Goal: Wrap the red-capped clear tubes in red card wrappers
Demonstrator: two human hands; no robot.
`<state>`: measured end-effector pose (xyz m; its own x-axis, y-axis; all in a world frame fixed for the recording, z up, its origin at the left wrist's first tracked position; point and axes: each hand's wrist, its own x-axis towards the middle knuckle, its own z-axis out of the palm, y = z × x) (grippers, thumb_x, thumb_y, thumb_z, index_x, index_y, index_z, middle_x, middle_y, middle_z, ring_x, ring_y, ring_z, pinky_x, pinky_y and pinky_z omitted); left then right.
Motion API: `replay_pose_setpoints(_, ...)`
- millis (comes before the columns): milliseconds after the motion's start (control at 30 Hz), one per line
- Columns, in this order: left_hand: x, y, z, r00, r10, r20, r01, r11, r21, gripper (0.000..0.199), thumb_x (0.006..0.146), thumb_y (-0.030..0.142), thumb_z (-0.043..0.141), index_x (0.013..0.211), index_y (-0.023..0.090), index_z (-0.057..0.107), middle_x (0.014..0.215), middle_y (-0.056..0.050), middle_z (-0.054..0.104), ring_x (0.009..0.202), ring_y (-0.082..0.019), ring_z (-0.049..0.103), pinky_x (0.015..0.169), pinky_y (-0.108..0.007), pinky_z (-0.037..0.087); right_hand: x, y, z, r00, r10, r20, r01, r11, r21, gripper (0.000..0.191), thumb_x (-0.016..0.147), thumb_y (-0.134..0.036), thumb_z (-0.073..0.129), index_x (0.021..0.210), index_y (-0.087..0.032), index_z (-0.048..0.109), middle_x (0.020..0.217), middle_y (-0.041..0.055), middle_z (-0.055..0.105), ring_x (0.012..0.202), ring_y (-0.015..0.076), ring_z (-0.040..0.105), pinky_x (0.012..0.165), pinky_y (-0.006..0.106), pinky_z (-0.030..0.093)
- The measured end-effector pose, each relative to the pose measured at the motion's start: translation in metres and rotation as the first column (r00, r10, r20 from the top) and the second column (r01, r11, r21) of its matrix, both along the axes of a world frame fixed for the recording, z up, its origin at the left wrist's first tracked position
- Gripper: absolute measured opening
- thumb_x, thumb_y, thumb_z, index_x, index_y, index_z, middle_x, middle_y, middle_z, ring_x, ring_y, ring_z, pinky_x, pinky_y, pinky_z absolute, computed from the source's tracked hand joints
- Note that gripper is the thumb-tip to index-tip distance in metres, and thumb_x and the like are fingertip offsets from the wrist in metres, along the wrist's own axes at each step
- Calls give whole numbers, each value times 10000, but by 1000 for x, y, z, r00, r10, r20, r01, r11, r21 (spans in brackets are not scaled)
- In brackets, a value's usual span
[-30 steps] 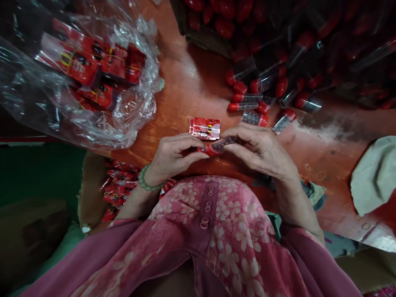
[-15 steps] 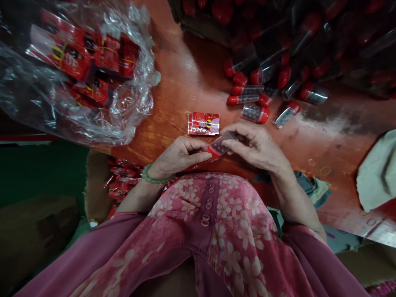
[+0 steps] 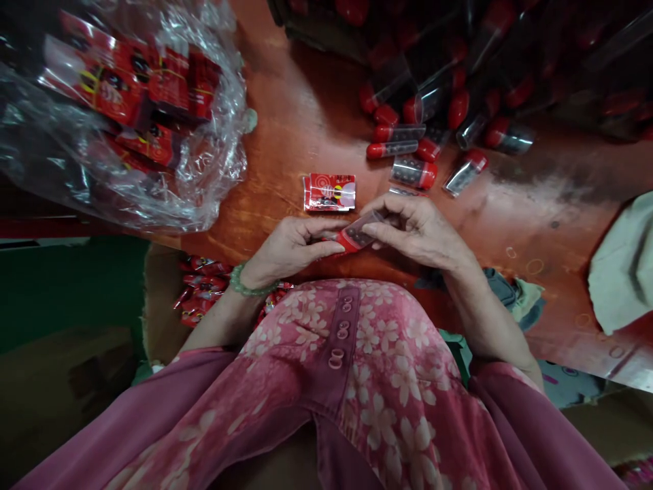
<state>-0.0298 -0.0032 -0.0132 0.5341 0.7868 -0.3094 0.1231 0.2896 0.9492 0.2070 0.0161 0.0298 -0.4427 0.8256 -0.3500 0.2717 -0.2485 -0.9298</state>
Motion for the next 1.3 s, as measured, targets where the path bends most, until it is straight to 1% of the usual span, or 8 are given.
replay_pose_setpoints(200,-7,-16,-8,990,36,-139,-21,994,105,315,843,457,749,805,150,810,714,-33,778,599,-122,670,589,-209,500,2,-5,-4,994,-59,-93,51,995,-90,238,829,-417,789,932,-209,737,786,-1,749,619,103,682,577,213,575)
replay_pose_setpoints(333,-6,-22,-6,997,70,-38,-62,983,175,253,877,398,724,805,172,813,781,-40,803,660,-121,715,633,-197,532,5,-4,-3,979,-163,-124,152,984,-94,268,791,-420,840,905,-198,741,776,1,747,603,102,674,576,219,597)
replay_pose_setpoints(500,-3,-24,-6,961,276,28,-275,938,210,197,794,368,825,752,177,804,770,-52,806,668,-135,739,668,-212,570,6,-14,-5,930,-326,-170,321,946,-57,284,782,-431,857,940,-222,746,808,0,757,606,115,701,565,229,618)
replay_pose_setpoints(633,-2,-23,-8,911,412,3,-405,895,188,254,746,445,849,788,196,821,772,-39,809,664,-151,750,678,-236,603,-5,-27,-6,885,-393,-250,397,917,-37,235,830,-389,825,1003,-250,747,866,-12,770,657,106,727,614,216,645)
replay_pose_setpoints(767,-2,-22,-11,891,453,-10,-443,875,197,344,719,554,835,813,223,834,775,-31,810,653,-153,750,632,-231,597,-19,-32,-2,862,-420,-285,441,897,12,186,853,-336,803,1011,-254,751,890,-21,774,687,103,732,641,222,666)
replay_pose_setpoints(1033,-5,-27,-15,890,455,-1,-441,863,247,394,766,614,778,781,224,834,789,-47,812,658,-158,757,651,-241,605,-23,-34,6,930,-352,-106,366,915,171,204,866,-401,777,993,-245,742,901,4,760,672,130,699,628,266,645)
replay_pose_setpoints(1200,-2,-29,-20,893,451,2,-421,832,360,336,823,547,756,762,224,823,777,-39,809,648,-149,748,637,-242,594,-15,-37,14,964,-227,138,181,942,283,194,899,-367,739,1060,-260,759,906,19,753,748,161,673,712,315,589)
replay_pose_setpoints(1300,-1,-29,-21,897,443,-16,-396,818,417,312,844,504,750,745,214,813,781,-41,808,654,-143,741,649,-243,587,-12,-33,19,973,-147,179,101,965,242,206,898,-395,733,1057,-269,771,896,28,754,732,180,657,687,333,562)
